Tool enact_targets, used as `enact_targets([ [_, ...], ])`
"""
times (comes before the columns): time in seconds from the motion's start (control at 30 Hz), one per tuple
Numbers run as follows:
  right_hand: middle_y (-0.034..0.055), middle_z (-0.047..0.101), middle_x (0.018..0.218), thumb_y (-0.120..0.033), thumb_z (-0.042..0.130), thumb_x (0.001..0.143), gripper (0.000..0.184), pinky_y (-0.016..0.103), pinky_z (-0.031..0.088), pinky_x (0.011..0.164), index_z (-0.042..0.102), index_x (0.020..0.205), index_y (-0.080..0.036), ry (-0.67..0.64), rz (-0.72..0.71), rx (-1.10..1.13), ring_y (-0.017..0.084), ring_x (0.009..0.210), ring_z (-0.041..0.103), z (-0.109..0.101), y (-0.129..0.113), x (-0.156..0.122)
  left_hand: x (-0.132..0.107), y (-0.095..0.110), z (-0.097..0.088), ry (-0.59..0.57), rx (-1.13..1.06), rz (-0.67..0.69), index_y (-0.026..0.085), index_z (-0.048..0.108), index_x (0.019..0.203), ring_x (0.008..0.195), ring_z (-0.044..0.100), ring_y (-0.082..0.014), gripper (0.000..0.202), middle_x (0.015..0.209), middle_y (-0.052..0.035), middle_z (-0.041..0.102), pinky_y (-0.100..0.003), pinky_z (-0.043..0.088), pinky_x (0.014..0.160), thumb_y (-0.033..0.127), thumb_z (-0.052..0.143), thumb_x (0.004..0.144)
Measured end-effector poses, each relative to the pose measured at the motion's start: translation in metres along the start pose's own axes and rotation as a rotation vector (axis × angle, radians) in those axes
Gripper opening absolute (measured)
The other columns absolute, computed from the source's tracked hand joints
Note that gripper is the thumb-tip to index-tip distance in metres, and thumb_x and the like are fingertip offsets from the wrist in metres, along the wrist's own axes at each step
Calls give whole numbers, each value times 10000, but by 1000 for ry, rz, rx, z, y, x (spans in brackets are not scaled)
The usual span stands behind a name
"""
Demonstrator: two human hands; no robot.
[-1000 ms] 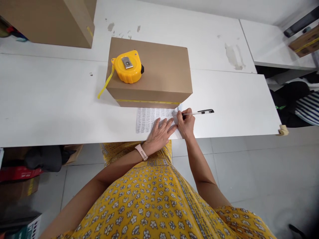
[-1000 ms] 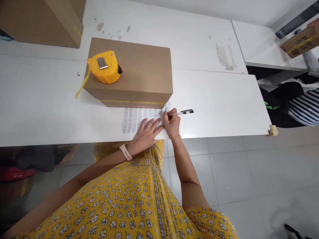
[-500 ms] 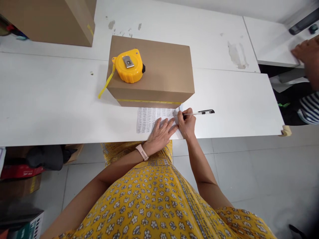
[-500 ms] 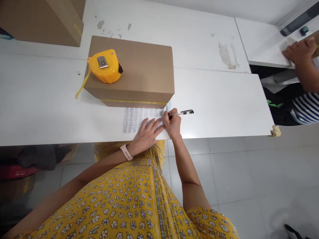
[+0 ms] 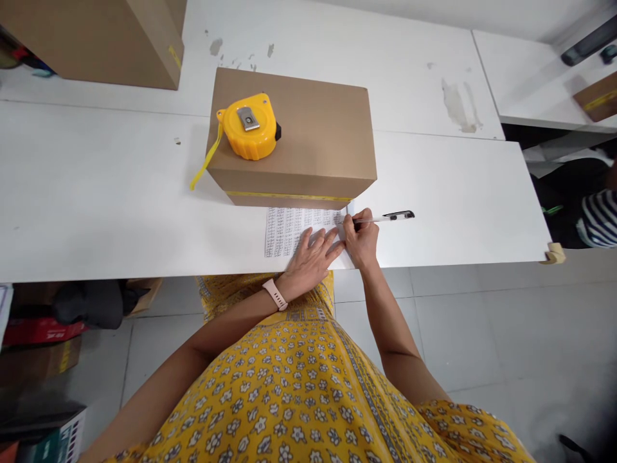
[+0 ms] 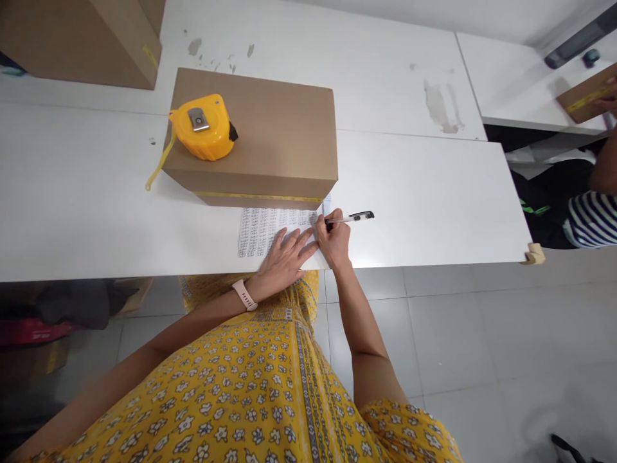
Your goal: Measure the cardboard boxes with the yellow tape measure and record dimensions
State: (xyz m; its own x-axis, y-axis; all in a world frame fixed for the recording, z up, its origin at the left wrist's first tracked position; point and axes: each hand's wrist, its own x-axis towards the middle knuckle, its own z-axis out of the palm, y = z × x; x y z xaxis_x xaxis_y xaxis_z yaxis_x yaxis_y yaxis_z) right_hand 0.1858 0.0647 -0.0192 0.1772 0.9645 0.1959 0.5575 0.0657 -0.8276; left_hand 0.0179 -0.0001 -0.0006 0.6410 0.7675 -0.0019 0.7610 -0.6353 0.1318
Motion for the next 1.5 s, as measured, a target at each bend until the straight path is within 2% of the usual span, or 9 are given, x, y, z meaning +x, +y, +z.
enact_targets([
  [0.13,-74,512,579,-312,593,933,218,291,399,576,441,784,-267,0,0,-6,119,519,507,-1,-1,-1,0,0,-1,1,-10,-5,181,339,1625,1570,253,-384,786,1718,-154,285,-586,120,1306,314,631,907],
  [0.3,-78,498,572,-328,591,939,231,287,395,575,437,779,-265,-1,6,-1,119,522,495,-2,-2,-1,0,0,-2,18,12,3,170,373,1608,1540,317,-384,757,1704,-173,309,-594,168,1291,315,641,915],
  [0.93,-76,499,566,-407,585,953,261,279,395,564,437,789,-268,-4,22,14,117,525,489,-1,0,-1,0,0,-1,25,-32,-1,165,377,1602,1544,298,-391,762,1702,-179,308,-605,155,1289,278,647,899],
  [1.2,-82,485,562,-353,593,937,240,282,386,571,434,780,-265,-6,19,17,116,521,471,0,-1,-1,0,0,-1,14,-9,-9,193,368,1617,1560,285,-375,769,1709,-147,312,-593,151,1296,304,645,908],
  [1.5,-76,497,577,-357,594,941,244,293,397,582,433,780,-267,-6,10,6,122,526,492,-1,-3,-1,0,1,1,19,9,-3,180,394,1600,1543,307,-383,753,1705,-165,308,-597,160,1290,318,650,905],
])
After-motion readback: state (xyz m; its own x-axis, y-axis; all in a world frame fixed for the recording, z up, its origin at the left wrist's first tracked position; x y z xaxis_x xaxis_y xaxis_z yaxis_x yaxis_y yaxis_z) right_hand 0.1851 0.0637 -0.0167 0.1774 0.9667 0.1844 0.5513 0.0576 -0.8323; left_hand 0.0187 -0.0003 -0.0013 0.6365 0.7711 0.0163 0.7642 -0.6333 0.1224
